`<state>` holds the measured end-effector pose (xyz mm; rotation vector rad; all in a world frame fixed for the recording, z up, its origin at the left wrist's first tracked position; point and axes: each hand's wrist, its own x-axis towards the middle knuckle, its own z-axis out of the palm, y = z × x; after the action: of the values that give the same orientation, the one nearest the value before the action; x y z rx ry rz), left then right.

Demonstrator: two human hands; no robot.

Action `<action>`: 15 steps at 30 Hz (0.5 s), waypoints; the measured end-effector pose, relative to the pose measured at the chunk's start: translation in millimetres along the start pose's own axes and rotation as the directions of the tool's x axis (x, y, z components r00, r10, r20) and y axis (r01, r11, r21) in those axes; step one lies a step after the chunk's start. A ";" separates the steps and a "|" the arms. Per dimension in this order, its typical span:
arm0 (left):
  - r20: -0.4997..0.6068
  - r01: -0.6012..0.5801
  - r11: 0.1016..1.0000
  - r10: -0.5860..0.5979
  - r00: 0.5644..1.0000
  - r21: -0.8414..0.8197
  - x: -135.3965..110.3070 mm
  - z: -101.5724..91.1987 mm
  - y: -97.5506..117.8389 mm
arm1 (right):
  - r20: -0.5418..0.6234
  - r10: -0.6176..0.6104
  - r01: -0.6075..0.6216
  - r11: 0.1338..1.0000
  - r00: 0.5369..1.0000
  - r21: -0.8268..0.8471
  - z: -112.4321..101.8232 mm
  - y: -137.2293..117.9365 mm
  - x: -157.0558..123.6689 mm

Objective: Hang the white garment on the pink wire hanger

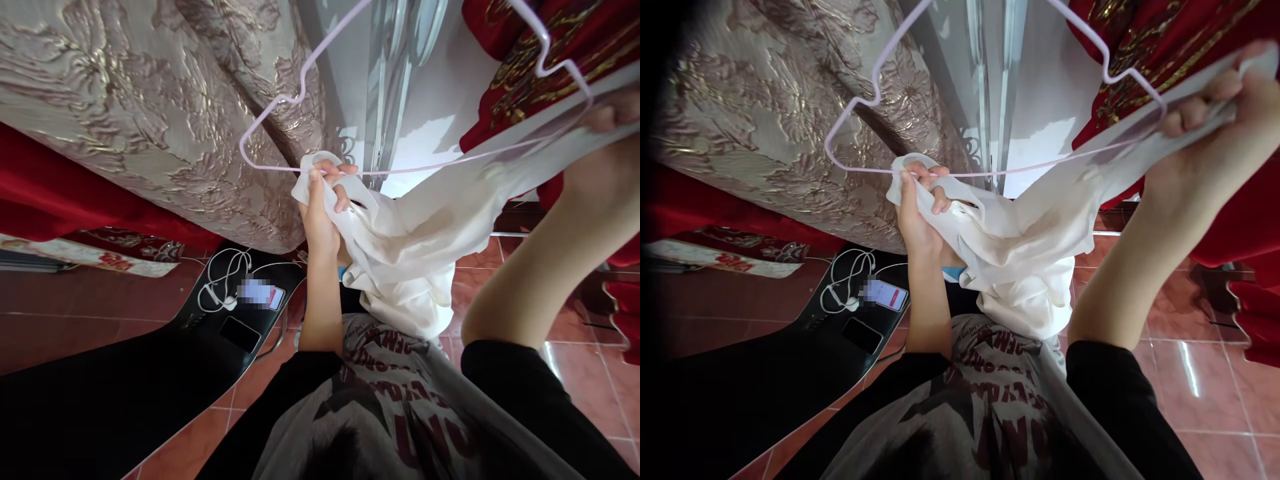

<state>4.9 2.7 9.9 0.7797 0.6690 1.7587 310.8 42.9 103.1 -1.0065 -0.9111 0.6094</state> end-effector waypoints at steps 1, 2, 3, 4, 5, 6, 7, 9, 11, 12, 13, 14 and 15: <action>0.005 0.003 1.000 -0.003 1.000 0.002 0.4 -0.3 -0.6 | -0.101 0.088 -0.078 0.992 0.991 0.100 1.9 3.0 -11.1; 0.015 0.005 1.000 -0.005 1.000 -0.001 0.7 -0.5 -1.7 | -0.183 0.151 -0.119 0.977 0.971 0.179 6.3 5.9 -24.0; 0.026 0.007 1.000 -0.007 1.000 -0.006 1.0 -0.3 -3.1 | -0.243 0.154 -0.102 0.972 0.958 0.213 12.8 8.9 -37.9; 0.032 0.010 1.000 -0.010 0.999 -0.011 1.1 0.1 -4.9 | -0.279 0.075 -0.022 0.982 0.957 0.188 21.3 12.3 -51.9; 0.040 0.016 1.000 -0.016 0.999 -0.016 1.0 0.6 -6.6 | -0.272 -0.023 0.065 0.987 0.962 0.147 31.1 16.0 -65.3; 0.048 0.020 1.000 -0.019 0.999 -0.025 0.7 1.3 -8.2 | -0.241 -0.139 0.167 0.980 0.960 0.103 42.0 20.0 -77.6; 0.059 0.024 0.999 -0.022 0.998 -0.034 0.3 1.9 -9.4 | -0.183 -0.237 0.253 0.965 0.954 0.066 53.2 24.3 -88.4; 0.071 0.024 0.999 -0.021 0.997 -0.044 -0.8 2.5 -10.5 | 0.050 -0.277 0.278 0.961 0.960 -0.007 74.2 33.2 -104.3; 0.064 0.016 0.999 -0.014 0.998 -0.030 -1.9 2.3 -10.0 | 0.305 -0.199 0.249 0.959 0.931 -0.134 89.5 43.0 -113.7; 0.051 0.009 1.000 -0.008 0.999 -0.013 -2.3 1.9 -9.4 | 0.396 -0.150 0.247 0.947 0.906 -0.205 94.3 48.2 -116.8; 0.042 0.006 1.000 -0.006 0.999 0.007 -2.8 1.4 -8.8 | 0.453 -0.106 0.249 0.931 0.885 -0.268 97.3 53.6 -119.3; 0.038 0.008 1.000 -0.009 0.999 0.025 -3.3 0.8 -8.2 | 0.473 -0.080 0.251 0.917 0.878 -0.311 98.6 59.0 -121.6; 0.046 0.021 0.999 -0.023 0.999 0.039 -3.9 -0.1 -7.7 | 0.457 -0.074 0.248 0.909 0.887 -0.334 98.8 64.2 -123.8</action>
<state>10.3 1.3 3.3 0.8338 0.6793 1.7070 161.4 16.6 24.3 -1.1463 -1.5469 0.5283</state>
